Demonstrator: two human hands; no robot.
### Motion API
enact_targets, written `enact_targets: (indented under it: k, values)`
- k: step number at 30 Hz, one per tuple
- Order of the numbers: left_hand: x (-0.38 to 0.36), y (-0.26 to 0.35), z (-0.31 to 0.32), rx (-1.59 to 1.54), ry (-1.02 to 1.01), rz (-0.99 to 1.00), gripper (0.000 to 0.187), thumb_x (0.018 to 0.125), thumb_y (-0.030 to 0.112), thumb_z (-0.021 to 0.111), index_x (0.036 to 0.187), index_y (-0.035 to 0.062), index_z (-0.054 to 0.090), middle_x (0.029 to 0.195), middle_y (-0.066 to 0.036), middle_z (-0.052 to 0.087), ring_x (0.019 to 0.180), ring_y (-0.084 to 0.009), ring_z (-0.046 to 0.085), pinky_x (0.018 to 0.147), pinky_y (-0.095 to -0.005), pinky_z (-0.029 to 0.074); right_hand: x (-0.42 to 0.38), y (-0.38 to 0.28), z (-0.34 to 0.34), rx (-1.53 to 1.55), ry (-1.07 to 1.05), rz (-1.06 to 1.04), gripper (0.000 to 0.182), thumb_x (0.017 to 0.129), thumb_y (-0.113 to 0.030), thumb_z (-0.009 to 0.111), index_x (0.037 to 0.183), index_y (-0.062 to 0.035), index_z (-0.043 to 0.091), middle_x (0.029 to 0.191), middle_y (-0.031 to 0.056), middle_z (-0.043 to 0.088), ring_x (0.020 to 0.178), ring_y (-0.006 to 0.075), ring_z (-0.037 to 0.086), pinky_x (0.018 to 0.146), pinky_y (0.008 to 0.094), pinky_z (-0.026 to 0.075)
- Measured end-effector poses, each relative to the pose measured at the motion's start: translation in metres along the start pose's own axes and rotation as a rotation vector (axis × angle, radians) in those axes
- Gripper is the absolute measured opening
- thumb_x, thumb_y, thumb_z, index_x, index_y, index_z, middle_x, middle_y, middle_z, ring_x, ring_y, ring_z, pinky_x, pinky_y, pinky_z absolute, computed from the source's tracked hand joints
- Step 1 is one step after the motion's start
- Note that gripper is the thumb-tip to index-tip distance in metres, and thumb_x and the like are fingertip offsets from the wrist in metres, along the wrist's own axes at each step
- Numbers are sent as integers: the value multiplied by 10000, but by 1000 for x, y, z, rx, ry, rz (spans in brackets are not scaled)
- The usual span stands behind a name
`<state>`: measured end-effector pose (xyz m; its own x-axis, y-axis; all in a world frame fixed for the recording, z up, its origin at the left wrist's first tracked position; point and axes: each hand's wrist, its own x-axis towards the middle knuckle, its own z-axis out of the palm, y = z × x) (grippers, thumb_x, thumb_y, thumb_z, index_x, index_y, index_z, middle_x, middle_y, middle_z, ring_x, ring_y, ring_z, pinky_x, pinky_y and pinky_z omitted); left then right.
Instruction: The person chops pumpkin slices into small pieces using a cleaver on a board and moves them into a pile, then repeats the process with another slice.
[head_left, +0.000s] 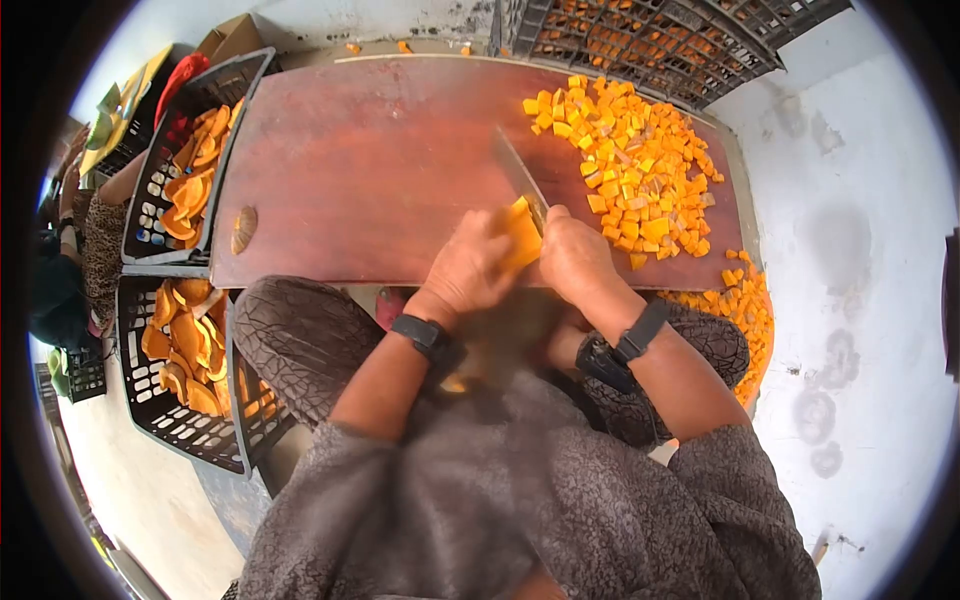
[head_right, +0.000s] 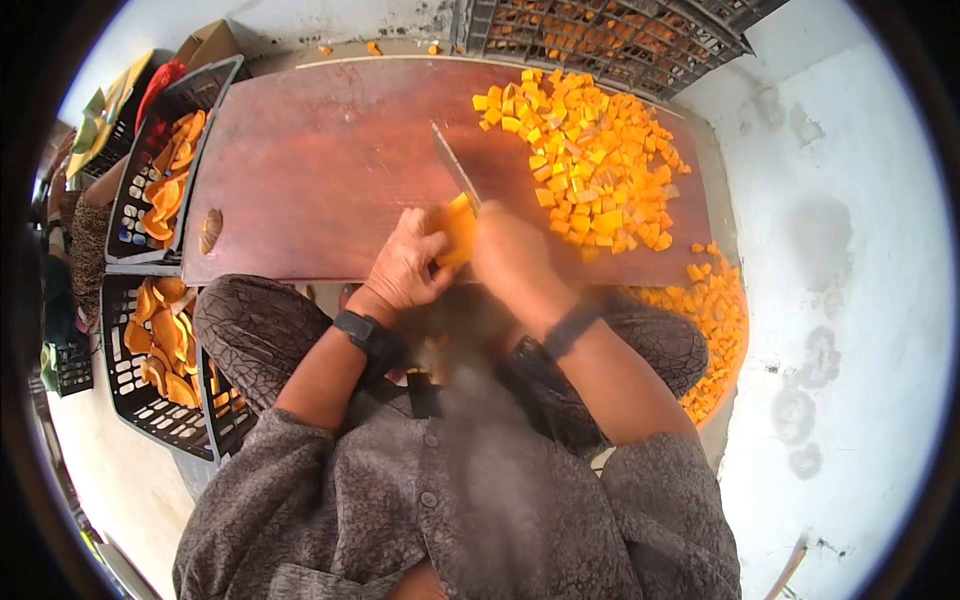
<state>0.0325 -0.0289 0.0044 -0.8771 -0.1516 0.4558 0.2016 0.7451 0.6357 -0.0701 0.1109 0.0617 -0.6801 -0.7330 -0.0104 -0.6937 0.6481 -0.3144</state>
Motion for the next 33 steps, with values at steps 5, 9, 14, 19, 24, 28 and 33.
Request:
enact_targets:
  k: [5,9,14,19,24,28,33]
  values:
    - [-7,-3,6,-4,88,-44,269,685,118,730,937,43,674,1226,-223,530,1092,-412,510,948,-449,458,1,8,1,-34,-55,13,110,881,-101,496,903,6,502,746,267,635,768,450,637,715,532,498]
    - [-6,-3,2,7,74,-54,310,703,137,720,991,44,652,1247,-229,510,1118,-417,500,964,-454,451,-22,14,-24,68,32,0,137,904,-114,514,918,22,513,757,285,610,769,484,604,684,537,471]
    - [-1,-13,6,29,79,-26,375,719,169,711,1061,49,613,1269,-240,475,1164,-430,472,985,-459,440,-36,8,-40,58,96,-2,99,876,-105,543,904,-11,525,719,235,619,699,432,615,628,513,480]
    - [-3,-11,5,10,70,-59,399,723,200,716,1072,46,603,1270,-254,461,1186,-437,457,995,-457,434,-49,4,-42,-2,17,-13,145,896,-142,552,897,-1,517,706,237,617,686,435,612,627,516,478]
    - [-1,-10,4,-3,67,-80,394,723,204,718,1063,41,602,1269,-262,463,1194,-436,455,998,-459,430,-50,-3,-46,40,-70,54,174,928,-151,522,912,17,479,776,296,592,784,495,584,680,537,460]
    - [-2,-11,4,7,60,-72,366,717,196,724,1031,41,616,1272,-267,468,1199,-437,452,1004,-464,423,-47,-3,-42,6,-36,12,141,910,-135,526,906,3,499,739,253,612,731,453,605,656,523,473]
    - [-1,-13,6,-18,50,-85,317,710,177,727,981,40,637,1273,-274,469,1200,-437,452,1005,-462,422,-34,-6,-41,-64,-22,-34,93,868,-96,532,898,-8,524,709,218,629,691,414,627,634,505,489]
